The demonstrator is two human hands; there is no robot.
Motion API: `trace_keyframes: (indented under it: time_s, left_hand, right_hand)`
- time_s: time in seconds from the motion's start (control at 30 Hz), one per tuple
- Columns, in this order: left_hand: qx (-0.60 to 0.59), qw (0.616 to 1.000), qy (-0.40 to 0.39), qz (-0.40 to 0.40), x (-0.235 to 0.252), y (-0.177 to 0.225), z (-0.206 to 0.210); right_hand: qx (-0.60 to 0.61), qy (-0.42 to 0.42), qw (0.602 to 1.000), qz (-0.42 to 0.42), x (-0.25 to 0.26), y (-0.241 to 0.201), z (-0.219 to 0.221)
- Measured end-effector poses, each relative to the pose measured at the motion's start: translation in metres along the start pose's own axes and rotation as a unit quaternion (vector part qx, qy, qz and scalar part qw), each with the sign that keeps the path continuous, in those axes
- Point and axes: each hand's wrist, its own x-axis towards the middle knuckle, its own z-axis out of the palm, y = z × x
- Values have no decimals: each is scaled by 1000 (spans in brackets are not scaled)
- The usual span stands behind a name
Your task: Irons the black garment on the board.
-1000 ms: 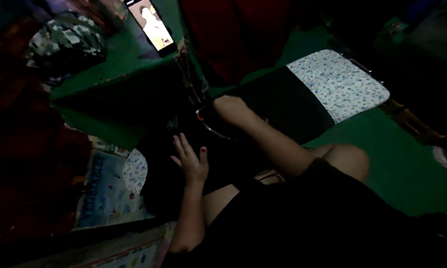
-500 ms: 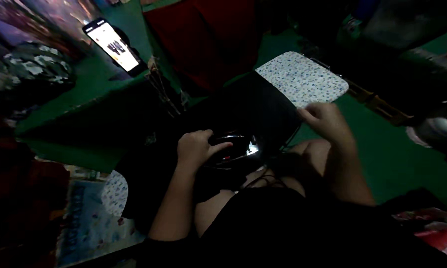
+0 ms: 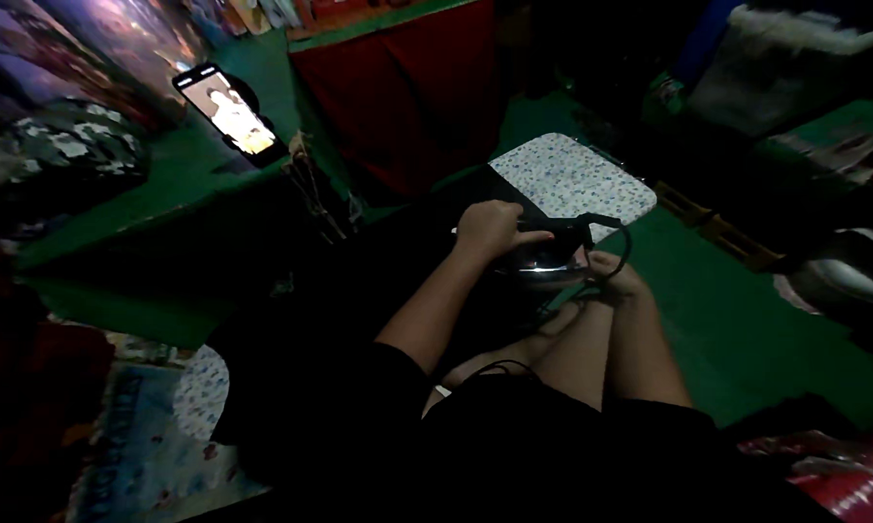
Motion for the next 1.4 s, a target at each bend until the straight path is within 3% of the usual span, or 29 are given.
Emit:
trace_keyframes:
  time_s: [0.1,0.17,0.33,0.5,0.57,0.67,0.8,0.97,1.27,1.4]
  left_hand:
    - [-9,1000,-6,0,3,2,-3]
    - [-11,1000,6,1,-1,-1,-1]
    - [-10,999,-2,-37,-20,-10,-3]
    - [4,994,40,-100,-67,-44,-4]
    - [3,989,46,-142,-89,-57,-6]
    - [10,981,71,-182,-120,-77,-6]
    - [7,971,56,-234,-133,-83,-15]
    - [-3,974,37,-222,-100,-68,-19]
    - [-12,996,-22,-83,28,-12,-13]
    - [-6,999,-26,-41,57,2,-7]
  right_hand:
    - [73,150,986,-25,-24,-13,-13]
    - [57,171,983,-27,-31,-14,-25]
    - [-121,-28,992,-21,-22,-15,-16]
    - [-120,-164,979,-20,-1,-11,16]
    - [-115,-149,982,-19,2,-9,19]
    - [-85,-60,993,-47,-10,-19,18]
    - [-18,-16,995,-100,-16,-16,7]
    - [-7,-41,996,-80,-4,-10,-4]
    - [124,-85,987,-60,0,-8,0]
    - [121,-81,988,-48,3,-4,-5]
